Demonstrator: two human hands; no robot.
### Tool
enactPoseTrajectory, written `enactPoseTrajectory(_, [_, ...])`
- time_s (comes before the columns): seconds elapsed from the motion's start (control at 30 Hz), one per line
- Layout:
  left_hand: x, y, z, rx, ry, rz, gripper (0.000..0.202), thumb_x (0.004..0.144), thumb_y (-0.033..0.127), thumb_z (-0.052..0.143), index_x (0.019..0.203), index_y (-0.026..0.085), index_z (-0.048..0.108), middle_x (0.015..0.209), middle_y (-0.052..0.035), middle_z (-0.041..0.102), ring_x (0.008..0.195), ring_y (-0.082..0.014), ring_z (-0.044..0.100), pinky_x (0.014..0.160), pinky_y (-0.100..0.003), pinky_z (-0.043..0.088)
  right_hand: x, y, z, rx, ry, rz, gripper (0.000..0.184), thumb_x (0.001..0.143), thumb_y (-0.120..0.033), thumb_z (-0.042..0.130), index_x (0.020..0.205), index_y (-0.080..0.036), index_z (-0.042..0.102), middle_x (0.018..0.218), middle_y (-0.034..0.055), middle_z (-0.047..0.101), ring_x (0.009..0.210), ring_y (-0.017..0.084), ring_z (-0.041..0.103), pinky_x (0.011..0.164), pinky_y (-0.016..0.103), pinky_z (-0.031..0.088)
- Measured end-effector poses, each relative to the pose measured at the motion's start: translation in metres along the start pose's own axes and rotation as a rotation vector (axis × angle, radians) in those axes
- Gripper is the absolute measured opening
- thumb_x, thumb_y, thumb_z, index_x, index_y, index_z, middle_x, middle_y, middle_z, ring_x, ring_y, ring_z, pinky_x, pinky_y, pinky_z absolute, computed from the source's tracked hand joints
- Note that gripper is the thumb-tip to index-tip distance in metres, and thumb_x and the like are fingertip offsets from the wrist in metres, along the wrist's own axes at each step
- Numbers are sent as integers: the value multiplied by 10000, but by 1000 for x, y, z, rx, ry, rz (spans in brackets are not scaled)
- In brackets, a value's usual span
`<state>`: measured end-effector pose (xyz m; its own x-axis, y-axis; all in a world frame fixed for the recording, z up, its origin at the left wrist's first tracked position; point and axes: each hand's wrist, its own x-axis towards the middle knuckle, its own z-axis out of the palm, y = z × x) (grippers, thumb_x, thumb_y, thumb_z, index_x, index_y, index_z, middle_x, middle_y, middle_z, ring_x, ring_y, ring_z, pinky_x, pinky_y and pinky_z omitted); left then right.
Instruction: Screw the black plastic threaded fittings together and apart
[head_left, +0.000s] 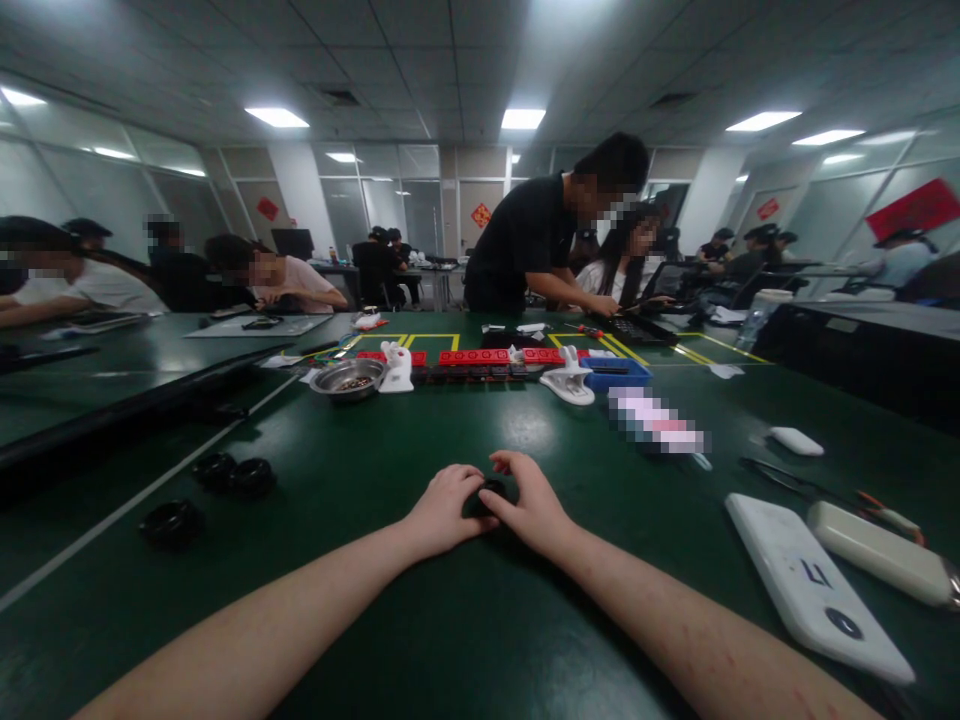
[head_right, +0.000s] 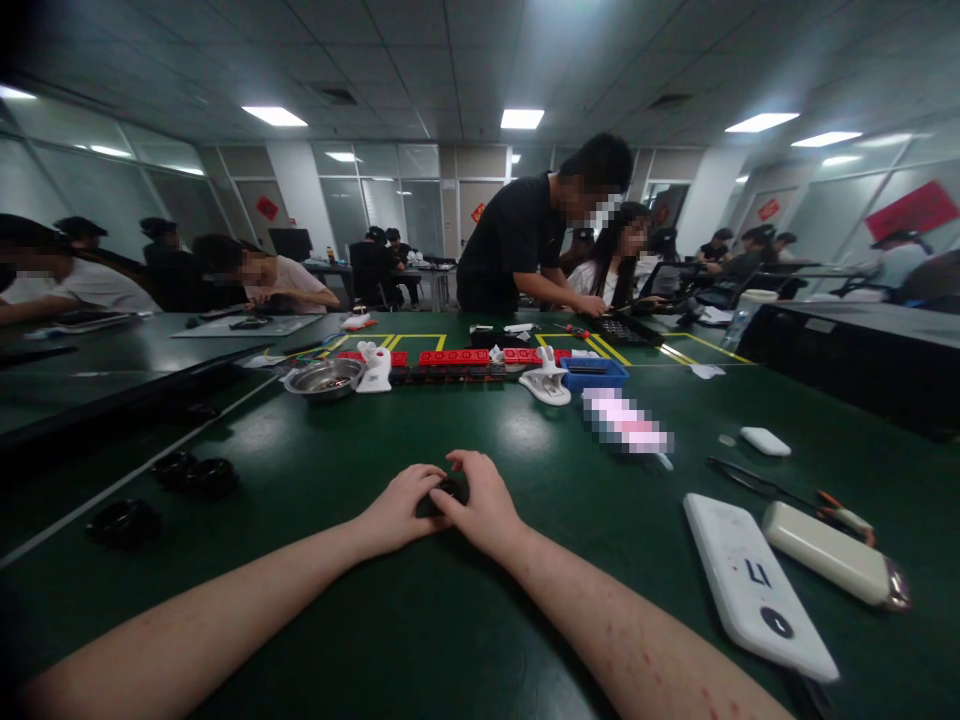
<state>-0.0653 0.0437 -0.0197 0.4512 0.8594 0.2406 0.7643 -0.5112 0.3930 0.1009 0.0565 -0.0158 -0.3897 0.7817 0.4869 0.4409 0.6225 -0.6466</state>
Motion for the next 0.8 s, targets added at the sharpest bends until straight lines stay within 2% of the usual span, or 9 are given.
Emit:
enactPoseTrajectory(0.13, [0, 0, 0, -5, 0, 4, 362, 684, 424, 606, 960, 197, 550, 1051, -57, 515, 999, -233, 451, 878, -378, 366, 1, 2, 1, 9, -34, 18, 336, 678, -213, 594, 991, -179, 478, 864, 39, 546, 829, 184, 516, 765, 350, 425])
enactPoseTrajectory(0.27, [1, -2, 2, -10, 1, -4, 453, 683, 432, 604, 1055, 191, 510, 1067, -68, 509, 1016, -237, 442, 886, -388, 363, -1, -1, 0, 82, -94, -48, 427, 660, -71, 503, 1065, -195, 443, 957, 43, 555, 915, 173, 510, 837, 345, 399])
enactPoseTrajectory(0.4, [1, -1, 0, -6, -7, -8, 384, 681, 426, 605, 987, 202, 542, 1068, -59, 512, 1006, -235, 449, 892, -392, 358, -1, -1, -1, 37, -39, -40, 417, 677, -155, 548, 1079, -193, 442, 999, 63, 533, 940, 197, 496, 839, 372, 395])
enactPoseTrajectory(0.53, [0, 0, -1, -15, -8, -13, 372, 681, 438, 604, 963, 201, 550, 1057, -57, 514, 1009, -237, 447, 884, -388, 366, 1, 0, 0, -21, 22, 18, 334, 684, -253, 592, 990, -180, 479, 887, 53, 535, 845, 198, 511, 767, 364, 423])
enactPoseTrajectory(0.63, [0, -1, 0, -11, 1, -5, 390, 682, 435, 604, 985, 199, 539, 1049, -58, 517, 1004, -236, 450, 881, -389, 368, 0, -1, 0, 23, -21, 10, 332, 680, -167, 552, 1000, -190, 465, 869, 35, 545, 832, 181, 520, 775, 350, 425])
enactPoseTrajectory(0.7, [1, -2, 1, -7, 9, 2, 413, 678, 439, 607, 1003, 196, 530, 1050, -61, 518, 1003, -237, 451, 878, -388, 370, -1, -2, 0, 59, -49, -24, 407, 662, -98, 511, 1052, -189, 441, 924, 44, 549, 882, 177, 518, 818, 352, 411])
enactPoseTrajectory(0.8, [1, -3, 2, 4, 11, 5, 395, 678, 437, 607, 983, 195, 538, 1063, -63, 515, 1003, -238, 451, 876, -389, 370, -2, -2, -1, 61, -57, -55, 471, 668, -101, 503, 1122, -186, 411, 1038, 72, 529, 986, 192, 488, 882, 378, 375])
